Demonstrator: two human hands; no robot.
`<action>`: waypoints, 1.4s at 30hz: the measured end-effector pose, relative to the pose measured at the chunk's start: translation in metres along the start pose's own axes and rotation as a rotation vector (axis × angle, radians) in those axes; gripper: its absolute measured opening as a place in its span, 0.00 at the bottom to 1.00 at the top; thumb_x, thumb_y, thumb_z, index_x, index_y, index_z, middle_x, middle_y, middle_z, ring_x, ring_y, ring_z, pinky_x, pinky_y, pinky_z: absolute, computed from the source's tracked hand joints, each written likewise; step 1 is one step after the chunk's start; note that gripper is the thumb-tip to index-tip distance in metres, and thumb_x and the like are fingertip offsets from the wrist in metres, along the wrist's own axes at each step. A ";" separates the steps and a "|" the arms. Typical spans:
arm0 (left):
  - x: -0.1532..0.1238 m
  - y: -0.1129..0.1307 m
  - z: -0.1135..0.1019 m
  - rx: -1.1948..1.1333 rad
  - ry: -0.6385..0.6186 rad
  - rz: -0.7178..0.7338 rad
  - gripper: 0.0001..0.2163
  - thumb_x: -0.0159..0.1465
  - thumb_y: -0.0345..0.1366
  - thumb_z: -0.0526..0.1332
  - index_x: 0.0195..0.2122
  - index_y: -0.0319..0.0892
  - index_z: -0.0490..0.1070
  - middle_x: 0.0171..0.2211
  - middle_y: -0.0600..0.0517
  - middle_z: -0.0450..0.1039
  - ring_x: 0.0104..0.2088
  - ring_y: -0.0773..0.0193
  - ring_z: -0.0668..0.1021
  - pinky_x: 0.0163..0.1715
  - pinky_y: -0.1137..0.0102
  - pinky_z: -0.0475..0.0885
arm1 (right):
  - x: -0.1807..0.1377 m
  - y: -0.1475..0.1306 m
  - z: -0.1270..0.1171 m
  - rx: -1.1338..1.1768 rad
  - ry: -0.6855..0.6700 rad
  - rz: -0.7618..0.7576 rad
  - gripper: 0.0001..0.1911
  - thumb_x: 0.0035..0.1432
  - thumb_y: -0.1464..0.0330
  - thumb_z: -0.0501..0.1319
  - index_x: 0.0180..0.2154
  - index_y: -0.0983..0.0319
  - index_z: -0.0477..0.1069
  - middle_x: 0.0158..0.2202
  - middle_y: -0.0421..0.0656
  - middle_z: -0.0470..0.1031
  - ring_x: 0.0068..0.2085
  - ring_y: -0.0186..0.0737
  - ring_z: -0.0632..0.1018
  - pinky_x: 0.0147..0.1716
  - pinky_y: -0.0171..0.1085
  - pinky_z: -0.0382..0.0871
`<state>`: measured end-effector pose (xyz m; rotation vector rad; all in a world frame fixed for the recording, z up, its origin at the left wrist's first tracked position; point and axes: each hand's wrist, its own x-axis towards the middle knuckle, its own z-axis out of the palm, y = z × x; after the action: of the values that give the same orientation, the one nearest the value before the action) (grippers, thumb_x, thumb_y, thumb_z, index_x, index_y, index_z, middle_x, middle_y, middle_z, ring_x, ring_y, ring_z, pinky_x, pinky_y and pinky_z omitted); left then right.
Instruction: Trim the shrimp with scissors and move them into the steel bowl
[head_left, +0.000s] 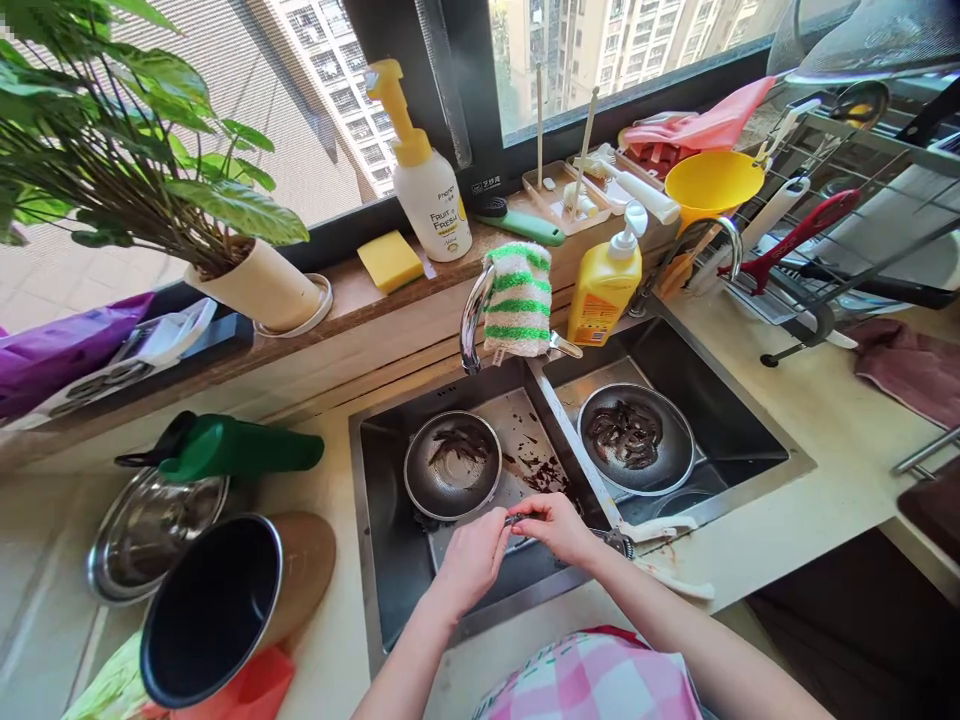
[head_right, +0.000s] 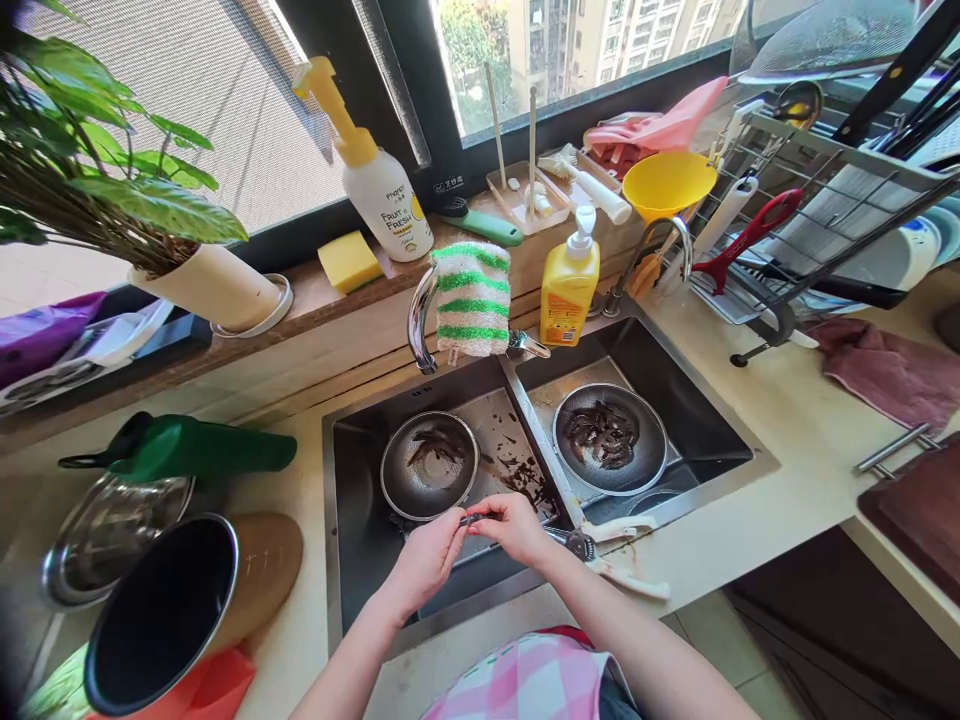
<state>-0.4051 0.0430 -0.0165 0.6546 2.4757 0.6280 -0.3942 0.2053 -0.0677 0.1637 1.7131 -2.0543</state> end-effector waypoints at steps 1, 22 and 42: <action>0.000 0.001 0.001 0.020 -0.009 -0.006 0.11 0.65 0.36 0.43 0.37 0.43 0.63 0.32 0.50 0.71 0.31 0.63 0.74 0.29 0.72 0.63 | 0.000 0.001 -0.001 0.003 0.004 -0.001 0.17 0.39 0.59 0.66 0.32 0.62 0.76 0.29 0.41 0.77 0.31 0.38 0.75 0.34 0.36 0.69; -0.001 0.009 0.007 -0.075 -0.053 -0.161 0.09 0.65 0.37 0.42 0.33 0.43 0.58 0.28 0.50 0.71 0.27 0.63 0.74 0.27 0.73 0.61 | -0.001 0.007 0.000 0.011 0.063 -0.128 0.15 0.43 0.57 0.65 0.26 0.62 0.75 0.28 0.41 0.73 0.33 0.35 0.72 0.35 0.35 0.65; 0.001 0.009 0.009 -0.143 -0.072 -0.218 0.10 0.65 0.37 0.42 0.32 0.43 0.59 0.28 0.50 0.70 0.29 0.64 0.72 0.29 0.73 0.61 | 0.000 0.009 0.006 -0.125 0.173 -0.203 0.11 0.51 0.63 0.60 0.23 0.63 0.73 0.26 0.41 0.71 0.31 0.34 0.71 0.33 0.33 0.64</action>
<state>-0.3980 0.0537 -0.0190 0.3404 2.3666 0.6763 -0.3889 0.1990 -0.0745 0.1359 2.0318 -2.1196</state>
